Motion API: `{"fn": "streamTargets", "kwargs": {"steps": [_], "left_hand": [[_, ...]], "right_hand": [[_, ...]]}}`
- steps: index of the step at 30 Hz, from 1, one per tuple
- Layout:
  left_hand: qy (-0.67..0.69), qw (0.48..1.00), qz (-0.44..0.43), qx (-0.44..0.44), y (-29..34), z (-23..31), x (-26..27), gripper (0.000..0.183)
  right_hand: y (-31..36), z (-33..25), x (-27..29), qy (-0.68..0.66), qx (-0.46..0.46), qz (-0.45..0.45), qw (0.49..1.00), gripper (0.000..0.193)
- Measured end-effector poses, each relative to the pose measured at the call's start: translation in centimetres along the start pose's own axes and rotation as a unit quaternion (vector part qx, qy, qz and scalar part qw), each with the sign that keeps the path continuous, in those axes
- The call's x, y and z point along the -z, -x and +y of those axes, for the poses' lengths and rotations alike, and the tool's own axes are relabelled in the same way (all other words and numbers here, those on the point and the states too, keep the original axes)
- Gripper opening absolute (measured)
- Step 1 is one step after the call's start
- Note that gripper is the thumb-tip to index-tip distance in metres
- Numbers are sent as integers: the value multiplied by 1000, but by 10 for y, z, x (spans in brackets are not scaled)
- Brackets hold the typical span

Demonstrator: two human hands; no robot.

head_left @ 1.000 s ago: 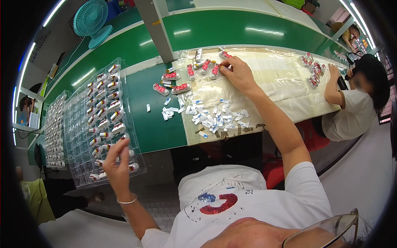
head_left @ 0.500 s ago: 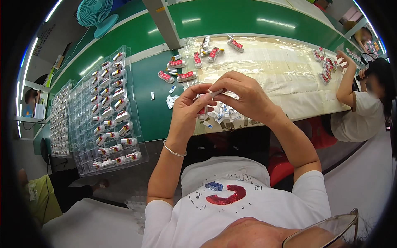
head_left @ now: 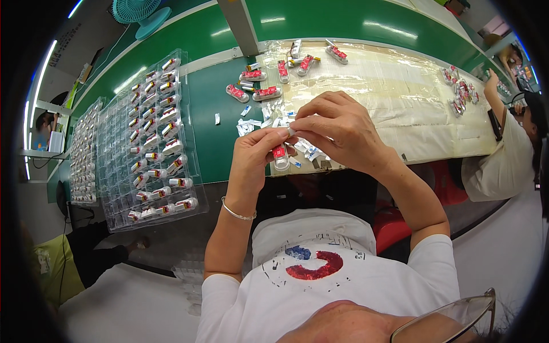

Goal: The person repeatedly picks up small cylindrical batteries and white plastic holders from a table, inserts the batteries into the holders, and places the assembled units into a clear plastic tray. The process is repetitive and performed by hand at a workstation.

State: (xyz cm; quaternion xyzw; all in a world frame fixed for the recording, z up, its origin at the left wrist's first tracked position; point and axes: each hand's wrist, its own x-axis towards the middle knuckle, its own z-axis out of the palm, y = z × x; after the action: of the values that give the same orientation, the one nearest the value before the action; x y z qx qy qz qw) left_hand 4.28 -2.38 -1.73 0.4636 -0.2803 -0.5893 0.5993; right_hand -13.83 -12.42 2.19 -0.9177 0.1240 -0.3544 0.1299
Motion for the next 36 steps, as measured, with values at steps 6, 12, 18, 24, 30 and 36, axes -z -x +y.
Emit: {"fn": "streamTargets", "kwargs": {"steps": [6,12,18,24,30,36], "left_hand": [[-12,1000,7,-2,2,0,-4,19],[-36,999,13,-30,4,-2,-4,18],[-34,998,29,-40,6,0,-4,17],[-56,997,31,-51,5,1,-6,16],[-56,996,37,-58,4,0,-6,16],[-51,996,40,-54,6,3,-8,14]], "right_hand": [[-6,-10,4,85,44,-45,994,11],[-8,-13,2,50,19,-71,996,11],[-5,-11,-1,26,15,-53,998,14],[-6,-10,-4,32,22,-44,998,15],[-5,-6,-10,14,15,-23,1000,16],[-7,-5,-11,-65,-29,-9,997,15]]}}
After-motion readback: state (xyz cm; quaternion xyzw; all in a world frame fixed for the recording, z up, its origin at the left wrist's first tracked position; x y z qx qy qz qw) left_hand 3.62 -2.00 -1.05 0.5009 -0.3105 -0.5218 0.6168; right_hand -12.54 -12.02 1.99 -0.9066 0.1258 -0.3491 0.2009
